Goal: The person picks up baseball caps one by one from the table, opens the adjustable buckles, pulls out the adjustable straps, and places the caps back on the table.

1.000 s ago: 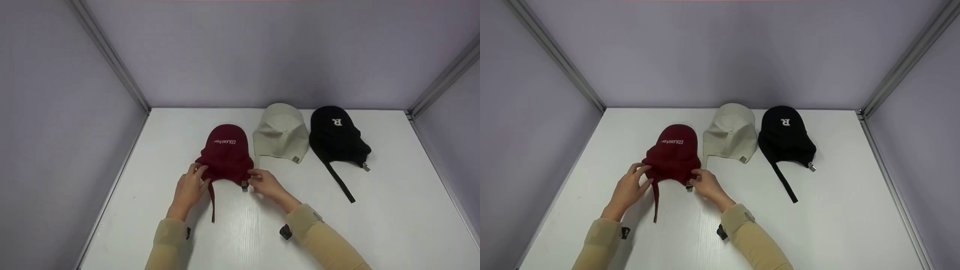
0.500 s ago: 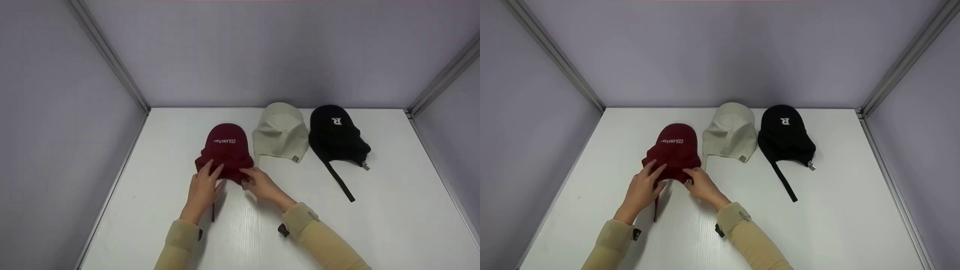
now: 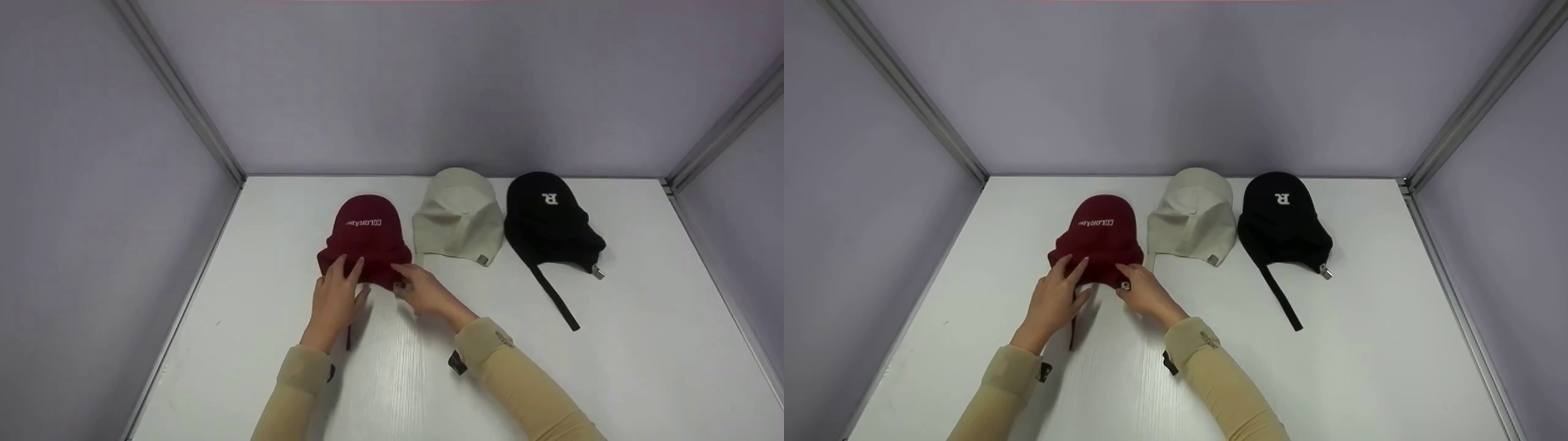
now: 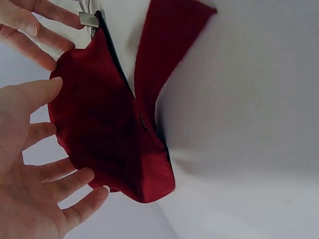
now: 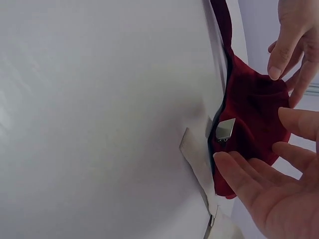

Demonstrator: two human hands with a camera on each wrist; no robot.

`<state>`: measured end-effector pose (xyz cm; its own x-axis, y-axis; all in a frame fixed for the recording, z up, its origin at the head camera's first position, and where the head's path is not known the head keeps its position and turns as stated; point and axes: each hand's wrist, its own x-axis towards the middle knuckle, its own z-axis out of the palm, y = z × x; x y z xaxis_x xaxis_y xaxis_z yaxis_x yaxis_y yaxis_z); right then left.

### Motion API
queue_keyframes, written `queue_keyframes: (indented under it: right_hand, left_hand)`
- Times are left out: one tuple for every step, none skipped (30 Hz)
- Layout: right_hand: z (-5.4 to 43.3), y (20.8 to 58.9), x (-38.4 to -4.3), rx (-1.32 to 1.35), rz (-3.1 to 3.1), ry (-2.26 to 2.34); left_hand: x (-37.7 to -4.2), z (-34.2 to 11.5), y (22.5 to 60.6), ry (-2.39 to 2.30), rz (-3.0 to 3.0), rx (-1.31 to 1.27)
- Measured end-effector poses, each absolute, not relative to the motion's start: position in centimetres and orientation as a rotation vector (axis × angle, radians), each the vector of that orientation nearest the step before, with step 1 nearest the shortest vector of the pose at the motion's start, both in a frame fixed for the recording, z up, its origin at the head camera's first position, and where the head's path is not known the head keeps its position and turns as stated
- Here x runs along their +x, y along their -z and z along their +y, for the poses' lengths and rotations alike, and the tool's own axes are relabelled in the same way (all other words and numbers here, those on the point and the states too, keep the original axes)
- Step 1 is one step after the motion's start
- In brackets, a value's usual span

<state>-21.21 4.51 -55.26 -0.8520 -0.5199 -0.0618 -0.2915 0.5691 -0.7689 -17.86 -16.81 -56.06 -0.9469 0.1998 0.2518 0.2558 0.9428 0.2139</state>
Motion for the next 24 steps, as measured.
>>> queue_keyframes:
  right_hand:
    - [4.5, 55.2, -21.4, -0.659, 2.523, 1.154]
    - [4.4, 55.2, -21.5, -0.654, 2.525, 1.151]
    - [4.4, 55.1, -21.7, -0.654, 2.524, 1.155]
    - [4.3, 55.1, -21.8, -0.659, 2.531, 1.150]
    - [4.3, 55.2, -22.0, -0.664, 2.537, 1.146]
    - [4.2, 55.2, -22.1, -0.665, 2.531, 1.154]
    - [4.1, 55.3, -22.3, -0.669, 2.527, 1.158]
    - [4.0, 55.3, -22.4, -0.675, 2.526, 1.161]
    - [3.9, 55.3, -22.5, -0.683, 2.524, 1.165]
    - [3.9, 55.3, -22.6, -0.689, 2.524, 1.162]
    - [3.8, 55.3, -22.7, -0.695, 2.520, 1.162]
    - [3.7, 55.3, -22.8, -0.700, 2.515, 1.167]
    - [3.7, 55.3, -22.9, -0.711, 2.519, 1.163]
    - [3.6, 55.3, -22.9, -0.717, 2.518, 1.159]
    - [3.6, 55.3, -23.0, -0.718, 2.516, 1.154]
    - [3.6, 55.3, -23.0, -0.716, 2.512, 1.151]
    - [3.5, 55.3, -23.0, -0.714, 2.511, 1.146]
    - [3.5, 55.3, -23.1, -0.707, 2.507, 1.139]
    - [3.4, 55.3, -23.1, -0.701, 2.504, 1.131]
    - [3.4, 55.3, -23.1, -0.698, 2.503, 1.124]
    - [3.3, 55.3, -23.2, -0.701, 2.504, 1.116]
    - [3.3, 55.4, -23.2, -0.707, 2.506, 1.109]
    - [3.3, 55.4, -23.2, -0.715, 2.512, 1.100]
    - [3.3, 55.4, -23.3, -0.726, 2.513, 1.097]
  left_hand:
    - [-18.1, -16.8, 56.0, 0.358, -2.872, -0.338]
    - [-18.3, -16.8, 56.0, 0.356, -2.875, -0.335]
    - [-18.6, -16.8, 56.0, 0.353, -2.876, -0.333]
    - [-18.8, -16.8, 56.0, 0.353, -2.878, -0.331]
    - [-19.1, -16.8, 56.0, 0.351, -2.881, -0.330]
    - [-19.3, -16.8, 56.0, 0.340, -2.888, -0.323]
    - [-19.6, -16.8, 55.9, 0.330, -2.897, -0.316]
    - [-19.9, -16.8, 55.9, 0.322, -2.904, -0.308]
    - [-20.2, -16.8, 55.9, 0.314, -2.911, -0.302]
    - [-20.5, -16.7, 55.9, 0.308, -2.920, -0.292]
    - [-20.8, -16.7, 55.9, 0.300, -2.927, -0.285]
    - [-21.0, -16.7, 55.9, 0.299, -2.934, -0.277]
    - [-21.3, -16.7, 55.9, 0.303, -2.938, -0.274]
    - [-21.6, -16.7, 55.9, 0.309, -2.941, -0.272]
    - [-21.8, -16.8, 55.8, 0.318, -2.947, -0.270]
    - [-22.0, -16.8, 55.8, 0.328, -2.953, -0.268]
    - [-22.3, -16.8, 55.8, 0.335, -2.956, -0.269]
    - [-22.5, -16.8, 55.7, 0.338, -2.966, -0.269]
    - [-22.8, -16.9, 55.6, 0.336, -2.976, -0.270]
    - [-23.0, -17.0, 55.6, 0.332, -2.984, -0.273]
    - [-23.3, -17.0, 55.6, 0.329, -2.994, -0.274]
    - [-23.6, -17.1, 55.6, 0.324, -3.003, -0.276]
    - [-23.8, -17.2, 55.6, 0.317, -3.013, -0.277]
    - [-24.0, -17.3, 55.6, 0.315, -3.026, -0.275]
